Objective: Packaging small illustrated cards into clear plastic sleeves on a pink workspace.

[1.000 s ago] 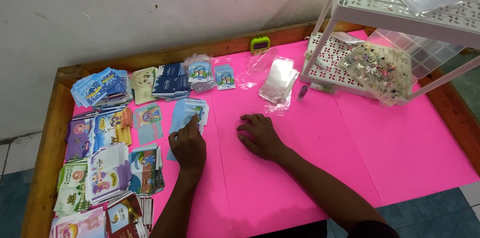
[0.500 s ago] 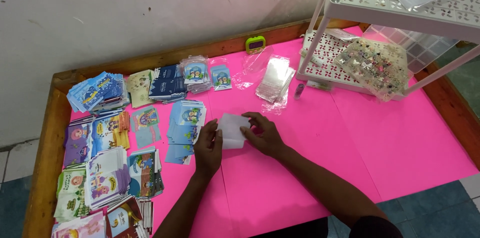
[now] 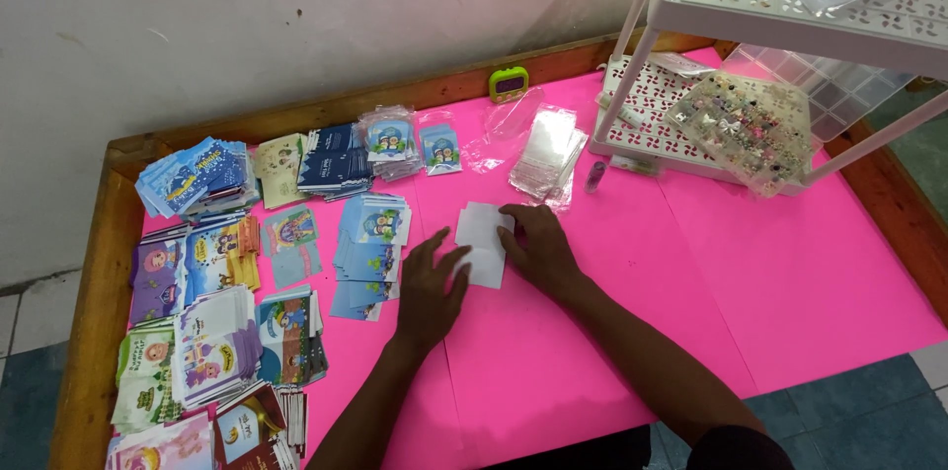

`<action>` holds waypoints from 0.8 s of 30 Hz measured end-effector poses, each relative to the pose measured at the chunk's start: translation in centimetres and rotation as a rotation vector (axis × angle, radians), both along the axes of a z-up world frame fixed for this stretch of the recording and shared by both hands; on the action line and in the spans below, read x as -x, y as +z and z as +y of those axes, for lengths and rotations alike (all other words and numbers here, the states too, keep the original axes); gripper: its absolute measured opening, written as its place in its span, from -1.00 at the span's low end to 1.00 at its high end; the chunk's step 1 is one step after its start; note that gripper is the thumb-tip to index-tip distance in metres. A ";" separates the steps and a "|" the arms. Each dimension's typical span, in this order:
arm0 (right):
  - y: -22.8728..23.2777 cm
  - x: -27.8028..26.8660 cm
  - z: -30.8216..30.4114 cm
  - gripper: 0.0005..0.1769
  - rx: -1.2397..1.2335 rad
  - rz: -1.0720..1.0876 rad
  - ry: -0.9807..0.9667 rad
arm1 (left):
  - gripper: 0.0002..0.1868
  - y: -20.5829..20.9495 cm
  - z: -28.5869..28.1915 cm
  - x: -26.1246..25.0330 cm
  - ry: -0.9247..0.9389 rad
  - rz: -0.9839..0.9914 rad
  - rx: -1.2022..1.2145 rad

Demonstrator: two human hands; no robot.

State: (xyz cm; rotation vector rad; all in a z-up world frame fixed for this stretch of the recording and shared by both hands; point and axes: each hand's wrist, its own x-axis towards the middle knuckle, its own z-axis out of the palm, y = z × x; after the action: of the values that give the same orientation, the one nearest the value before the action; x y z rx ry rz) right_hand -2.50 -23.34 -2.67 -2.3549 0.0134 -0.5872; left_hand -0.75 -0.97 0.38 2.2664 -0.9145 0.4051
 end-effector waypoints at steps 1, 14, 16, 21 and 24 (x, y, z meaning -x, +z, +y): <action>0.2 0.0 0.0 -0.68 -0.001 0.000 -0.002 | -0.72 -0.7 -0.1 0.1 -0.002 0.000 -0.001; -1.0 -1.3 -8.3 -0.45 -0.019 -0.132 -0.663 | -0.52 -0.4 -0.4 1.0 -0.074 -0.012 -0.393; -1.7 -1.6 -8.7 -0.59 0.026 -0.030 -0.669 | -0.49 -0.4 -0.7 1.8 -0.077 -0.010 -0.403; 2.4 -1.1 -5.8 -0.84 -0.170 -0.340 -0.300 | -0.31 -0.8 -2.2 6.5 0.026 -0.209 -0.491; 0.5 -1.1 -5.0 -0.64 0.005 -0.355 -0.162 | -0.45 1.8 -3.1 7.8 -0.042 -0.271 -0.334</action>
State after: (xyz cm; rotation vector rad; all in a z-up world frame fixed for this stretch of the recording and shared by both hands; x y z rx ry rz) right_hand -1.41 -28.38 -2.14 -2.2364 0.0420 -1.0776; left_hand -8.59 -4.04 2.14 2.5280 -1.2427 0.5885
